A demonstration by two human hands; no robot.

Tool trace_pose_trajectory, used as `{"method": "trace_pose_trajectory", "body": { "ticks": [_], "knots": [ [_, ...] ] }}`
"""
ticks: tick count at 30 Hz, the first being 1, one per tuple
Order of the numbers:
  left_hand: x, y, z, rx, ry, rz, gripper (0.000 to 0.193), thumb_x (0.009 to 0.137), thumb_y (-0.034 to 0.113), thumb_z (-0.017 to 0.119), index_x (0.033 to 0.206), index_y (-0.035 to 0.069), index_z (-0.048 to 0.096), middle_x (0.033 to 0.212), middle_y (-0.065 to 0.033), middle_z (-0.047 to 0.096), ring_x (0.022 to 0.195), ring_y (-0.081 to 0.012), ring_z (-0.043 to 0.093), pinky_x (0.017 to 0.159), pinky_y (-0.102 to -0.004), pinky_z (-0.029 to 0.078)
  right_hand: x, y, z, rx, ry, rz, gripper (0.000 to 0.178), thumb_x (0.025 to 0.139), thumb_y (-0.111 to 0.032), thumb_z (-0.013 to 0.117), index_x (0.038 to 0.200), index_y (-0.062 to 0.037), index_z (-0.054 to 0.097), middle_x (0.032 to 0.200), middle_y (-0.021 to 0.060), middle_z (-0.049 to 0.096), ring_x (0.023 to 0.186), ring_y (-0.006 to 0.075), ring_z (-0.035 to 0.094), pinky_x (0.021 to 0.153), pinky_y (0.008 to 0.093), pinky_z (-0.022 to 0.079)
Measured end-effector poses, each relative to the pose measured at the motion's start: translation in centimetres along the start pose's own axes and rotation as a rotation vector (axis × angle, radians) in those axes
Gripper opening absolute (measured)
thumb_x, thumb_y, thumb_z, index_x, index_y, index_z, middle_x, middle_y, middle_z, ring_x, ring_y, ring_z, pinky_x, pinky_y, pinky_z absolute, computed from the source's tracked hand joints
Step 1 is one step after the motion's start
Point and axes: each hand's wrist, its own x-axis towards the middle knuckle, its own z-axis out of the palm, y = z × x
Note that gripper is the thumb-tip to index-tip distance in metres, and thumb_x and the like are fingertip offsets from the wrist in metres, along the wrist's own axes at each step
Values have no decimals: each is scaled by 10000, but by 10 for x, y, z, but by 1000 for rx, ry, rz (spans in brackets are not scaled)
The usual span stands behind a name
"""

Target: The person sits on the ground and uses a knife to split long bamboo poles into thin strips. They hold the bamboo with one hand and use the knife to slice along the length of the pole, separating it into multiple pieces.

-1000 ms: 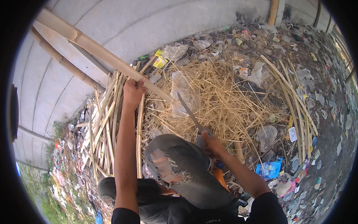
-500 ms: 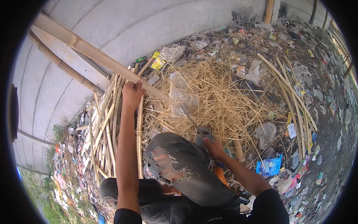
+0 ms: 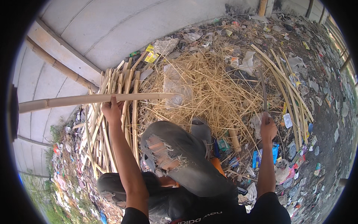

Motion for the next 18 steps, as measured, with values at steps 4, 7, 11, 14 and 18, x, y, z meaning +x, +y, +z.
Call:
{"method": "trace_pose_trajectory", "body": {
  "ticks": [4,7,11,14,18],
  "knots": [
    [-55,50,-27,-225,252,-56,401,1025,221,641,1228,-120,588,1103,-211,679,935,-309,749,752,-305,668,-13,-6,1,-122,226,-403,249,877,-130,702,1113,-62,659,946,159,673,941,377,670,823,470,529],
    [-100,68,-48,-418,314,-67,448,1029,242,634,1298,-105,543,1153,-209,677,1006,-317,735,786,-282,660,-56,-21,34,222,-260,-440,174,872,-118,684,1029,-48,651,928,174,677,888,395,676,773,488,543],
    [-169,96,-51,-735,427,-192,391,1024,241,640,1249,-71,571,1167,-203,688,1001,-243,735,765,-218,650,-115,-46,80,277,-353,-393,152,869,-115,678,991,-28,653,866,178,671,746,387,672,661,475,536],
    [-207,101,-77,-831,300,-291,349,1021,216,641,1225,-64,592,1107,-179,707,974,-207,735,735,-191,645,-127,-47,92,207,-283,-465,142,866,-114,677,990,-48,656,866,179,684,773,394,684,662,472,542],
    [-241,121,-74,-850,365,-389,324,1029,221,628,1222,-38,605,1078,-140,714,973,-192,726,728,-180,638,-147,-56,91,239,-625,-435,154,867,-149,693,985,-55,660,943,213,702,844,424,688,734,491,555]
  ]
}}
